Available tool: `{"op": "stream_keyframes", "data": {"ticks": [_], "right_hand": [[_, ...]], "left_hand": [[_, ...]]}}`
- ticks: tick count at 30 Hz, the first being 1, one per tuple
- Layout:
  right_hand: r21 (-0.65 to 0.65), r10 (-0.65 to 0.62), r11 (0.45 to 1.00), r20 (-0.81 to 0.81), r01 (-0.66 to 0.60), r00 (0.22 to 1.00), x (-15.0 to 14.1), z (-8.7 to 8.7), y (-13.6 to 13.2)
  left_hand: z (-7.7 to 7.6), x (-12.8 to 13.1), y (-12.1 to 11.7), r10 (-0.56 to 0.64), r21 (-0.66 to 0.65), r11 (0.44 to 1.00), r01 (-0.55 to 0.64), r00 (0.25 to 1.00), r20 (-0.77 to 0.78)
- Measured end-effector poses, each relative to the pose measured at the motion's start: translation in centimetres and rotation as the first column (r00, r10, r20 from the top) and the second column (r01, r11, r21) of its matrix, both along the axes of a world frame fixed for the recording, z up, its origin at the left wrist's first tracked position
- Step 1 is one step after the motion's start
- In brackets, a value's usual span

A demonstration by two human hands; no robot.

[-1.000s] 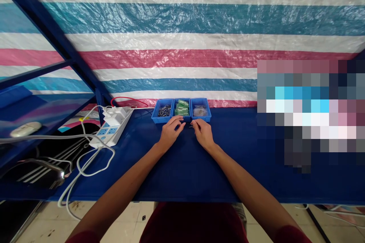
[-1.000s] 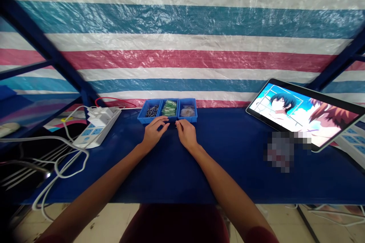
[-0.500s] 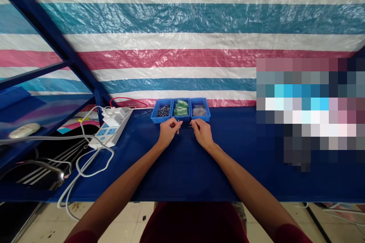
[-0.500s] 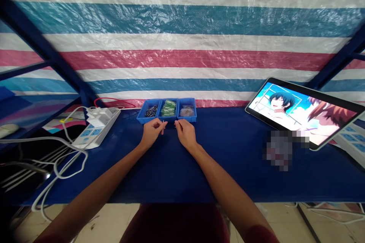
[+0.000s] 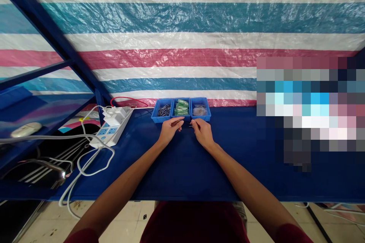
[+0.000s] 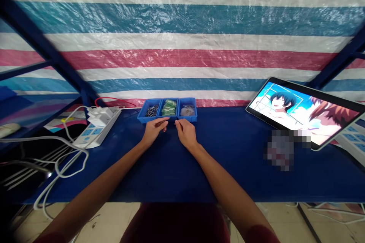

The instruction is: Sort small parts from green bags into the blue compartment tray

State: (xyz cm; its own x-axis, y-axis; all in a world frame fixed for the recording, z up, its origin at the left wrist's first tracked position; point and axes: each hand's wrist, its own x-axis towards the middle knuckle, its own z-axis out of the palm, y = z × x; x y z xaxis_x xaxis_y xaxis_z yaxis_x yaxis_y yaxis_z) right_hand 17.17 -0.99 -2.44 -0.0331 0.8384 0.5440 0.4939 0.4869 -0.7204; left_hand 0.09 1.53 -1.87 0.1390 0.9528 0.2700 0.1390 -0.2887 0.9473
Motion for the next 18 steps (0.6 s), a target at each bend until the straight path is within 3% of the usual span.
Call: {"op": "stream_keyframes", "data": {"ticks": [9,14,18], "right_hand": [[0.006,-0.009,1.0,0.011,0.009,1.0,0.04,-0.13,0.08],[0.003,-0.013,1.0,0.01,0.013,1.0,0.05,-0.04,0.03],[0.008,-0.013,1.0,0.017,0.013,1.0,0.07,-0.17,0.13]], "left_hand": [[-0.69,0.04,0.55,-0.01,0.023,1.0,0.011,1.0,-0.025],[-0.17,0.07,0.01,0.052,0.167,0.986,-0.028,0.988,-0.144],[0.02,-0.02,-0.24,0.091,0.243,0.969,-0.052,0.984,-0.154]]}}
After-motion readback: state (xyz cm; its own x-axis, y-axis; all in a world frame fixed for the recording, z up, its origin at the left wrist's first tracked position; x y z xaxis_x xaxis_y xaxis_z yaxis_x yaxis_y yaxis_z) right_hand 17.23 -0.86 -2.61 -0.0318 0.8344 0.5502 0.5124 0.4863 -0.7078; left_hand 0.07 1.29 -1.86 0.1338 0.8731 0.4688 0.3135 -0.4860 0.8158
